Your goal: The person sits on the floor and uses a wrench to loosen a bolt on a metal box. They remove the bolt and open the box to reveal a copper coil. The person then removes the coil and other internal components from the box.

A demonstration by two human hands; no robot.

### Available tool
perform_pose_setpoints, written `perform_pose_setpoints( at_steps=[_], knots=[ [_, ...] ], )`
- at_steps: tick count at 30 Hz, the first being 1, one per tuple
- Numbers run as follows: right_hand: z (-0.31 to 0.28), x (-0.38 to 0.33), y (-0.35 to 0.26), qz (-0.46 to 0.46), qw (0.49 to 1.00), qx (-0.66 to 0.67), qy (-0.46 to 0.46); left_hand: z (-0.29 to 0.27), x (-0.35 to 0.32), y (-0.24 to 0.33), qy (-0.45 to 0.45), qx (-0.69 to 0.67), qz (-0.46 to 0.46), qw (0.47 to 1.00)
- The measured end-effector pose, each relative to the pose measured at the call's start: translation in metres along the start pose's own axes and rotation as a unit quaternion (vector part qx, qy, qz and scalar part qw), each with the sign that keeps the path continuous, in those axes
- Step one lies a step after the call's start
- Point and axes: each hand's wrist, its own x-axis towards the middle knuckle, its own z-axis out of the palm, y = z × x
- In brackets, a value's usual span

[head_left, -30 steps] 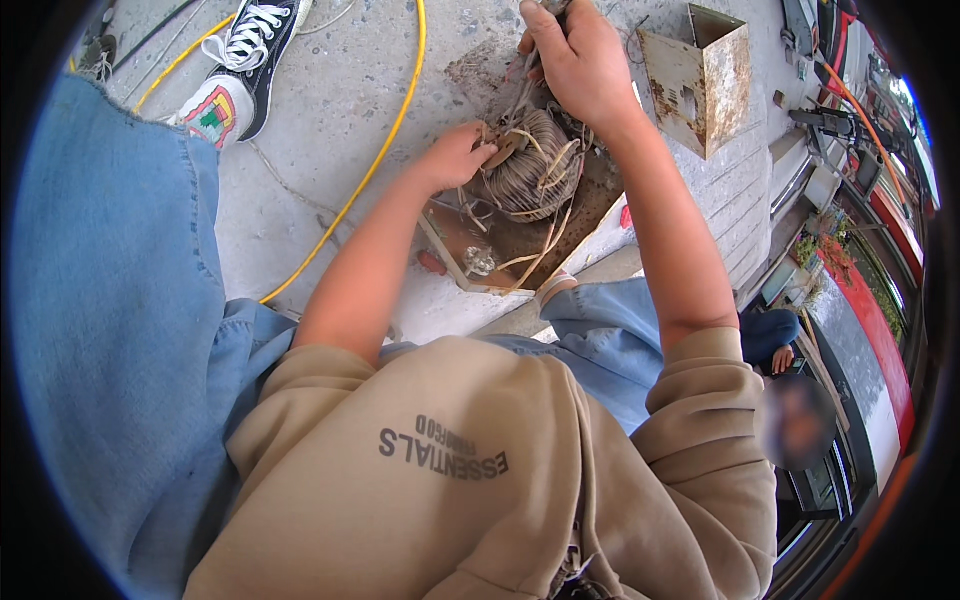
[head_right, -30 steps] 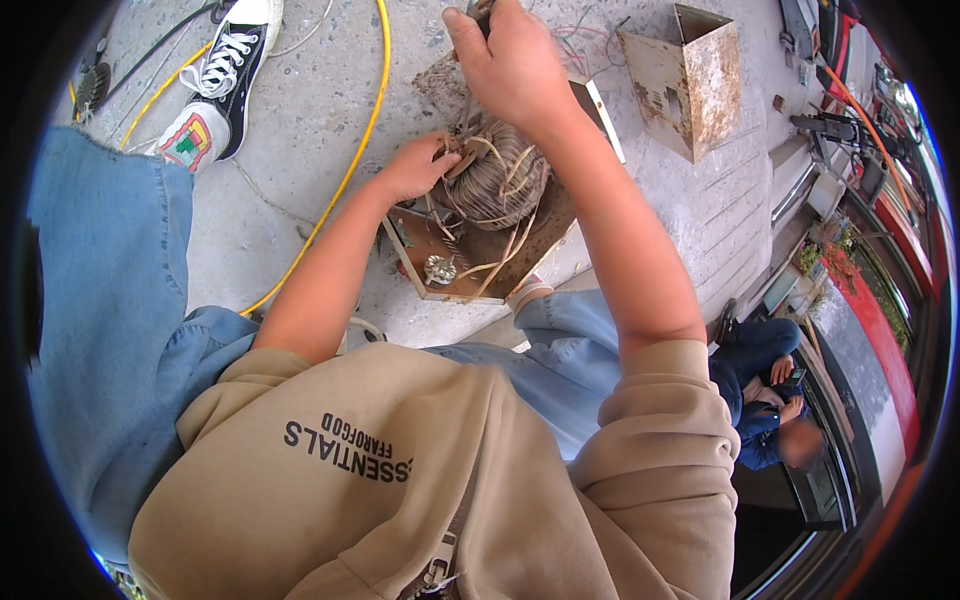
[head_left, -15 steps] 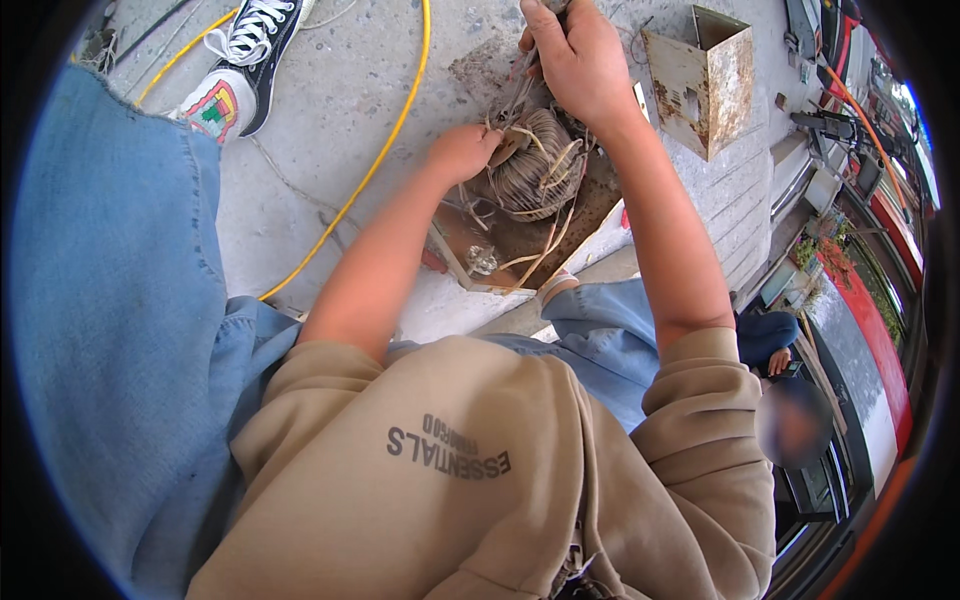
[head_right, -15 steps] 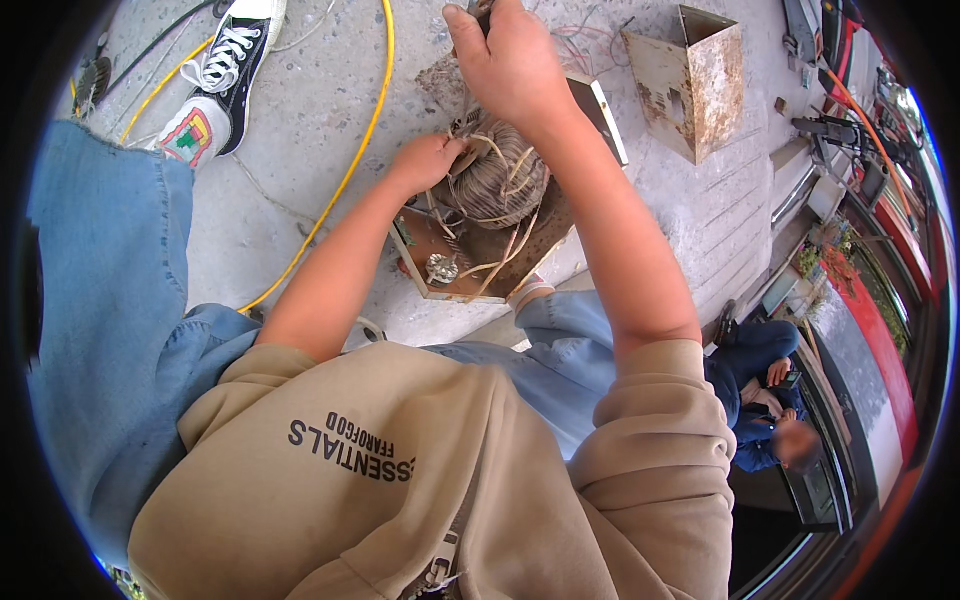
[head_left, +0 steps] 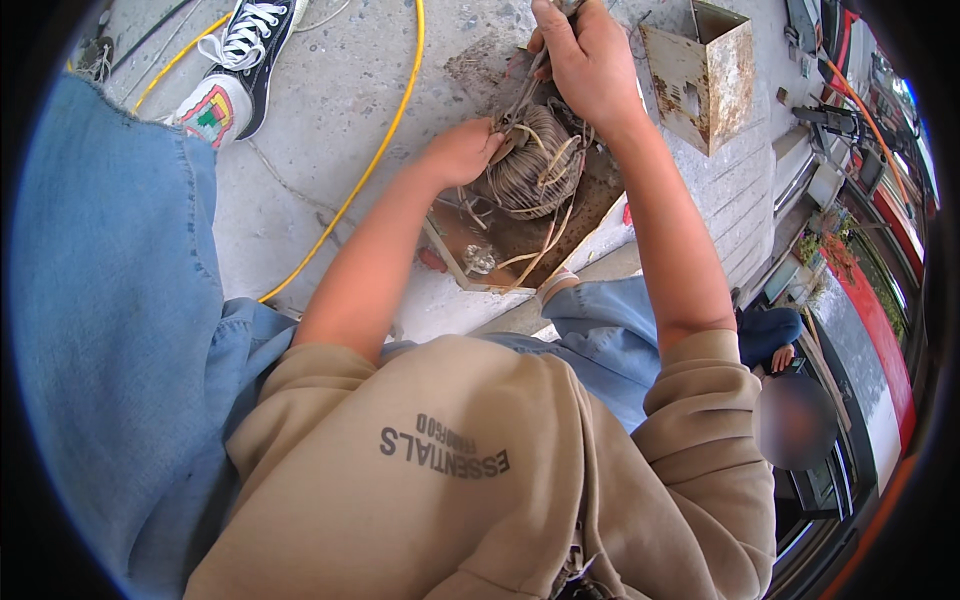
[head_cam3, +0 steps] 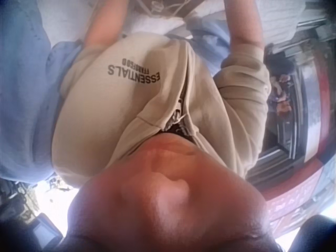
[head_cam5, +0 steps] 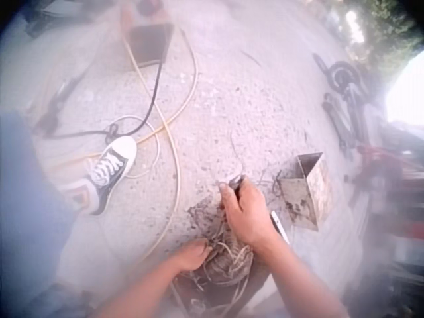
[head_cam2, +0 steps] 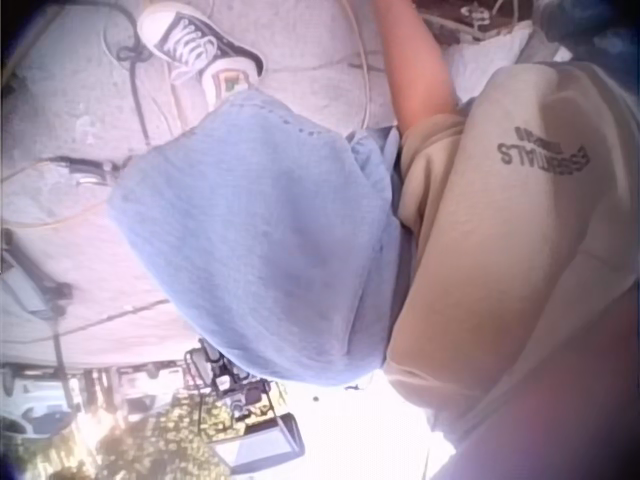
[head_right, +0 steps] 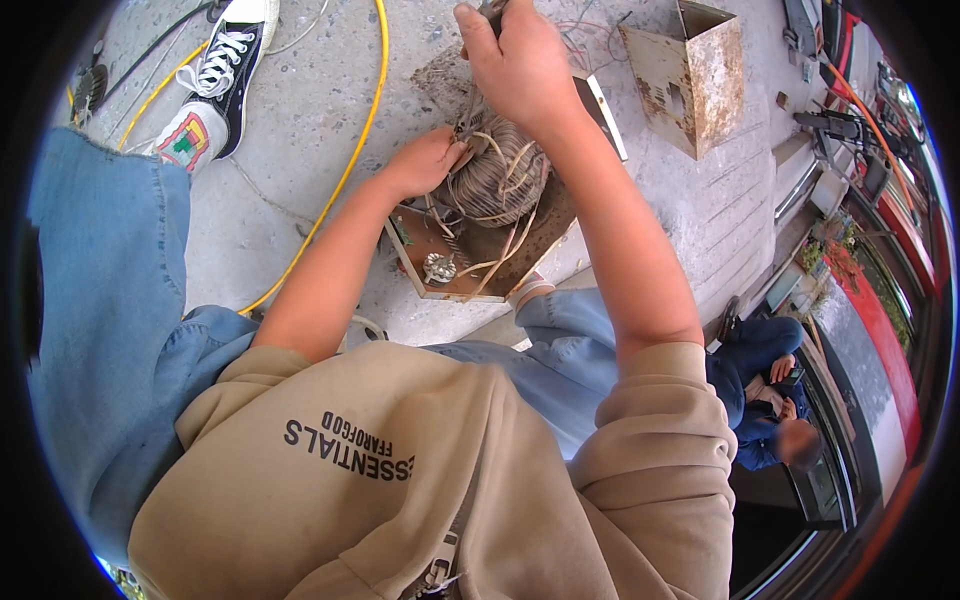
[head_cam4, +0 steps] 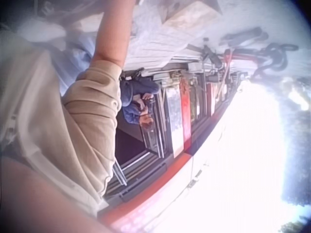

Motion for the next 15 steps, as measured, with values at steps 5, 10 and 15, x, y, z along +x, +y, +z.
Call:
perform_pose_setpoints(
  at_steps=[5,10,15],
  knots=[
    [0.003,0.001,-0.003,0.007,1.000,0.025,-0.007,-0.002,0.001,0.001,-0.018,0.013,-0.142,0.990],
    [0.002,0.001,-0.002,-0.008,1.000,0.024,0.002,0.015,0.013,-0.048,0.019,-0.210,-0.144,0.967],
    [-0.004,0.000,-0.003,0.025,0.999,0.033,-0.008,-0.003,0.015,-0.047,0.039,-0.316,-0.130,0.939]
  ],
)
